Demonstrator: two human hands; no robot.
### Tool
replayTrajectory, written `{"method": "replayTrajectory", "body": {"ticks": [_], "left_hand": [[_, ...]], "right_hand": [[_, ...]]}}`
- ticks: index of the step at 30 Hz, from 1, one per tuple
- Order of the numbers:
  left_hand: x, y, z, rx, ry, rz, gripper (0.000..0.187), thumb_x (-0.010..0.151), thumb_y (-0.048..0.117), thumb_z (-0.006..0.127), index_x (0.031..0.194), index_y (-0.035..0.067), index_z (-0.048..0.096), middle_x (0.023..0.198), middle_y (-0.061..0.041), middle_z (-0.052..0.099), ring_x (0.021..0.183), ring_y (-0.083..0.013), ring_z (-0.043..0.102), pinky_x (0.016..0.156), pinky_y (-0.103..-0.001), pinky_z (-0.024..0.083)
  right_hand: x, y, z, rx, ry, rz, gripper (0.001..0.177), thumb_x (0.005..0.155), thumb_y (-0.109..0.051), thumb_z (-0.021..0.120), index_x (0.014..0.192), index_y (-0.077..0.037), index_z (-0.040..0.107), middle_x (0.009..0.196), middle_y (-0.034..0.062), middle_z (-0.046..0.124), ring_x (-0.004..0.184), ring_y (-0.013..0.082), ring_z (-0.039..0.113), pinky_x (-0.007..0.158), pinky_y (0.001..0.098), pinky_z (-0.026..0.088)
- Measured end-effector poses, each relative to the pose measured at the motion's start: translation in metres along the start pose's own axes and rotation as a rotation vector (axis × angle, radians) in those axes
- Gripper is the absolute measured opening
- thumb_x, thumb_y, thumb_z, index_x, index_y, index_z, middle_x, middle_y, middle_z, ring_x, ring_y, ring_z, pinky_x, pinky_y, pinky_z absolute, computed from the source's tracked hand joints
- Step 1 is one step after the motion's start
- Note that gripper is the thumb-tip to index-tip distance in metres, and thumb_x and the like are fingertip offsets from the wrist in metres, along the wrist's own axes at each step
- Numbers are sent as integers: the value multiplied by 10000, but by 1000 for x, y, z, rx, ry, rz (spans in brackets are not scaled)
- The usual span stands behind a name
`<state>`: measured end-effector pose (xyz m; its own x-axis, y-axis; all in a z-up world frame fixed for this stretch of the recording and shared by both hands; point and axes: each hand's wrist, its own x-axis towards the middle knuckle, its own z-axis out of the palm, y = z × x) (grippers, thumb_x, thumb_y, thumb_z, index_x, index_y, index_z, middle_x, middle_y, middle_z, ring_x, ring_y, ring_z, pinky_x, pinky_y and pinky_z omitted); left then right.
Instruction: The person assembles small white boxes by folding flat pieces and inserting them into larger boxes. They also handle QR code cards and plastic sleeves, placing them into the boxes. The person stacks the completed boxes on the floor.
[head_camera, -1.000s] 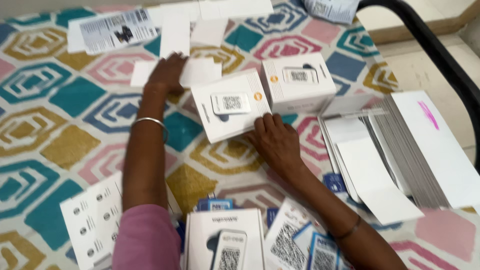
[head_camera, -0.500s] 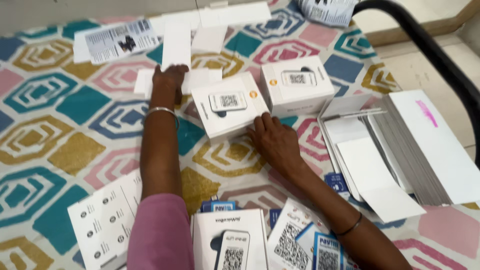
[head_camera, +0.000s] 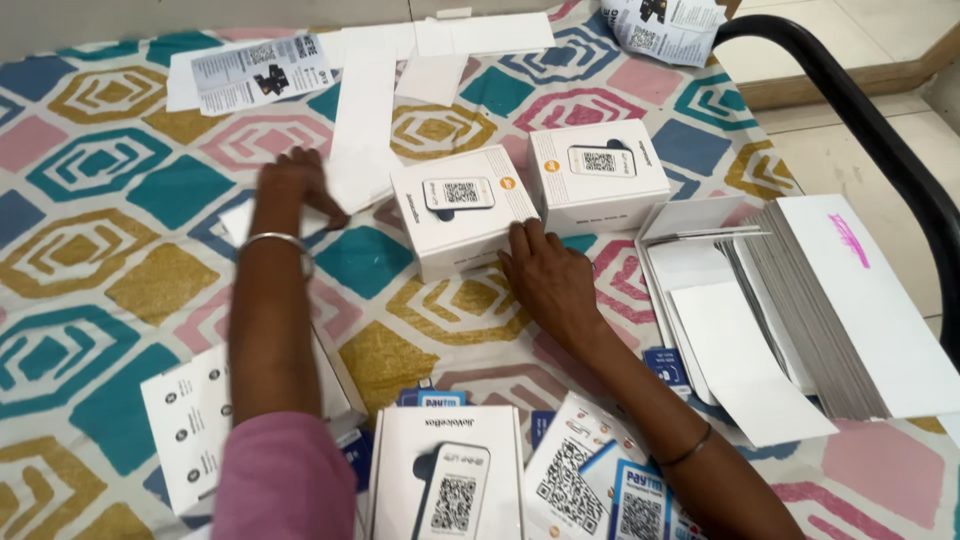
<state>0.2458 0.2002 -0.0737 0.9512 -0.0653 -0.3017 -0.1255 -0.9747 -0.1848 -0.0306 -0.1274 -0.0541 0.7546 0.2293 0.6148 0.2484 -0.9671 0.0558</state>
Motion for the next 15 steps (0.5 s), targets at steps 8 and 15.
{"method": "replayTrajectory", "body": {"ticks": [8, 15], "left_hand": [[-110, -72, -57, -249, 166, 152, 1428, 455, 483, 957, 1627, 66, 257, 1584, -260, 368, 1467, -422, 374, 1157, -523, 403], [-228, 43, -82, -139, -290, 612, 1231, 540, 456, 933, 1554, 147, 306, 1529, -126, 460, 1363, -299, 531, 1136, -406, 472]], "right_hand": [[-2, 5, 4, 66, -12, -8, 289, 931, -196, 698, 1146, -19, 621, 989, 97, 615, 743, 214, 674, 512, 348, 540], [0, 30, -1, 424, -10, 61, 405, 824, 70, 620, 1196, -77, 687, 1127, 75, 658, 714, 292, 700, 585, 419, 562]]}}
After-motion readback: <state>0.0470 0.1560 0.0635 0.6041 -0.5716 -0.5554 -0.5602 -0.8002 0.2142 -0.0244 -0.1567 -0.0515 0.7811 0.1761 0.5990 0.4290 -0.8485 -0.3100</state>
